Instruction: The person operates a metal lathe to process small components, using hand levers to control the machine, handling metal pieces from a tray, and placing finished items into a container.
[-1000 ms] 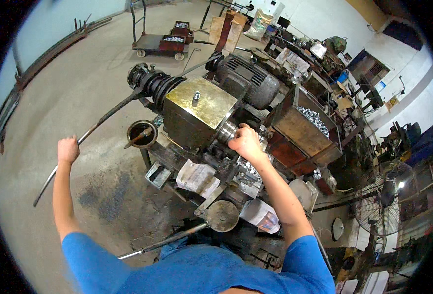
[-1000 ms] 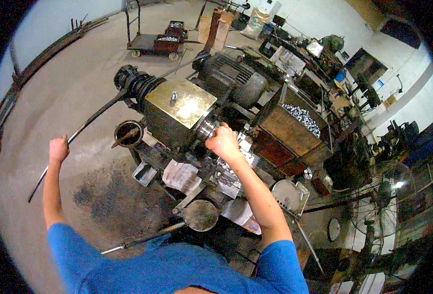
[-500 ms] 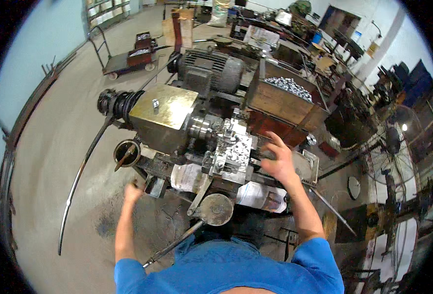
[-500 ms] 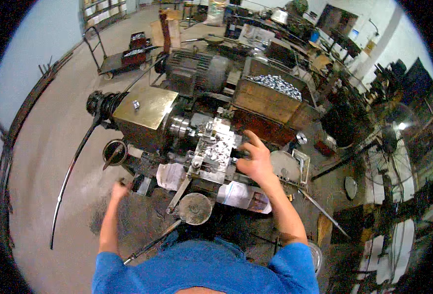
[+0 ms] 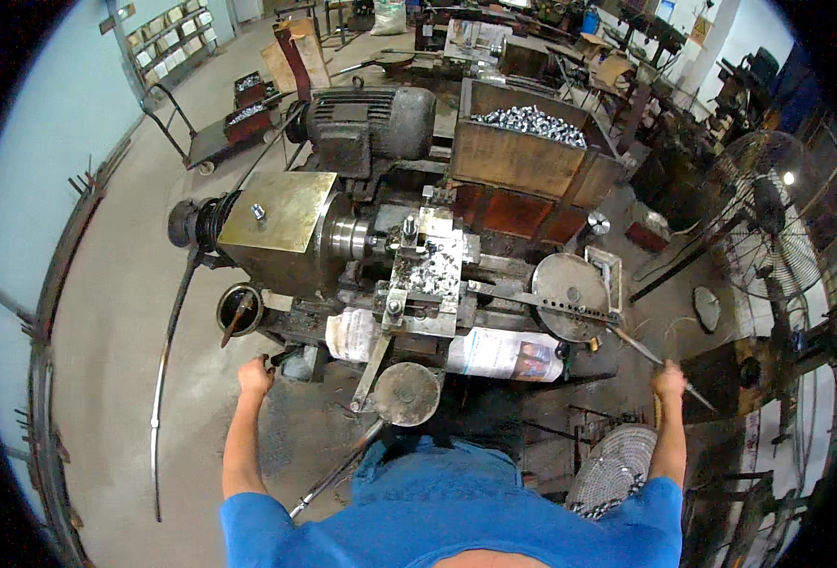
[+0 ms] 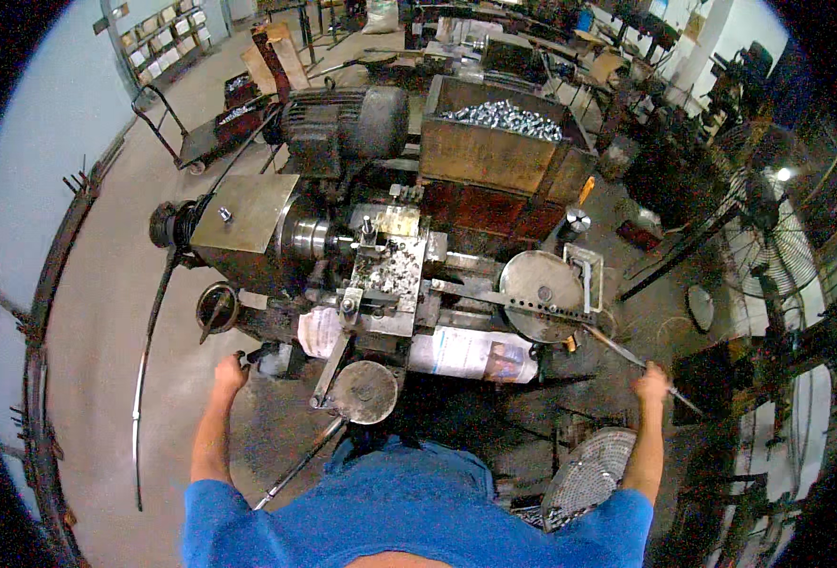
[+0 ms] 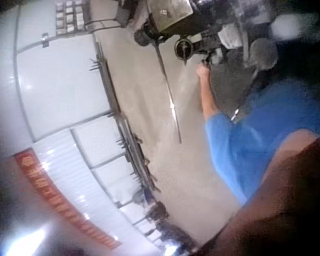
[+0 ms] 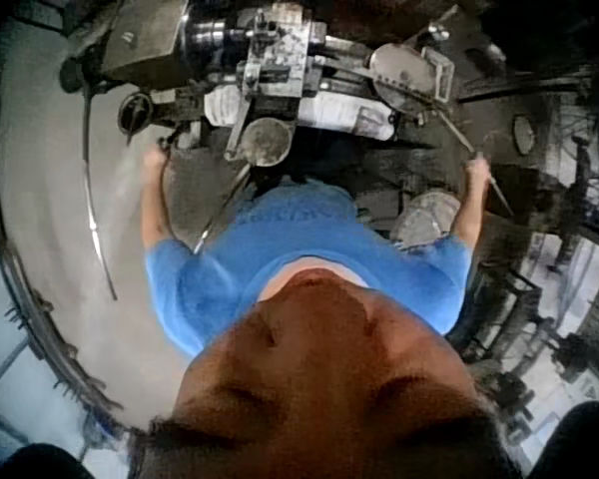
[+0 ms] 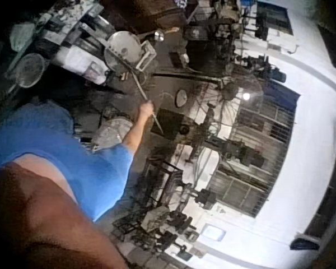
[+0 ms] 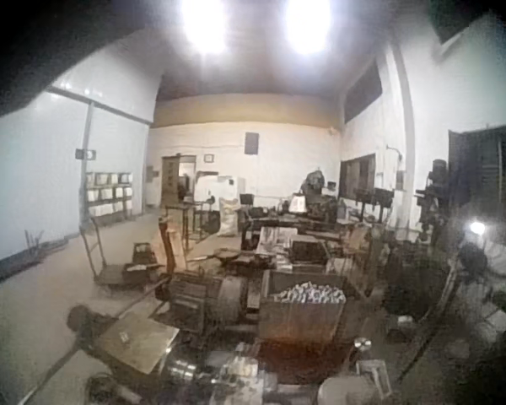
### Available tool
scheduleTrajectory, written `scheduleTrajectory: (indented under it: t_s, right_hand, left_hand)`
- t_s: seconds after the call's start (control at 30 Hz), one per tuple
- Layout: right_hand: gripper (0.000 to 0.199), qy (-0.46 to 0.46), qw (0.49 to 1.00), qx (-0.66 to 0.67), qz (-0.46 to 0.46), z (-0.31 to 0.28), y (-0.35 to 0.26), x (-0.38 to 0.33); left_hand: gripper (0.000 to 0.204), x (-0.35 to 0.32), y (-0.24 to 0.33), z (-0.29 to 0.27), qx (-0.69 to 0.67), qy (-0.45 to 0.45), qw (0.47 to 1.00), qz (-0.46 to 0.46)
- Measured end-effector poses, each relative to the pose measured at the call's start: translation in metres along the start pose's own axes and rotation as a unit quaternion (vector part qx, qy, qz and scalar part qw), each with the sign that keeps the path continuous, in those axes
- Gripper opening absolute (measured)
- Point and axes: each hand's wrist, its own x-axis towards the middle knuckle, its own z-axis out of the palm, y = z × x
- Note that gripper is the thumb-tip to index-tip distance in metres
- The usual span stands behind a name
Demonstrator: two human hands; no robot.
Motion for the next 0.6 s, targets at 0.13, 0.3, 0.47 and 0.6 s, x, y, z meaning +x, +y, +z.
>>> scheduleTrajectory:
  t_s: [0.13,0.3,0.47,0.6]
  right_hand:
    - [0.036,0.126,0.992,0.011,-0.004,0.067,0.031,-0.007]
    - [0.036,0.155,0.985,0.079,0.014,0.067,0.001,-0.122]
    - [0.037,0.085,0.985,0.136,0.064,0.045,-0.053,-0.207]
    - [0.039,0.065,0.981,0.163,0.082,0.035,-0.071,-0.228]
  left_hand:
    - [0.039,-0.026,-0.044,0.010,-0.024,-0.102,0.992,-0.076]
    - [0.036,-0.084,-0.056,0.015,-0.082,-0.188,0.970,-0.133]
    - [0.035,-0.097,-0.070,0.051,-0.181,-0.209,0.949,-0.154]
    - [0.032,-0.078,-0.046,0.052,-0.198,-0.158,0.959,-0.124]
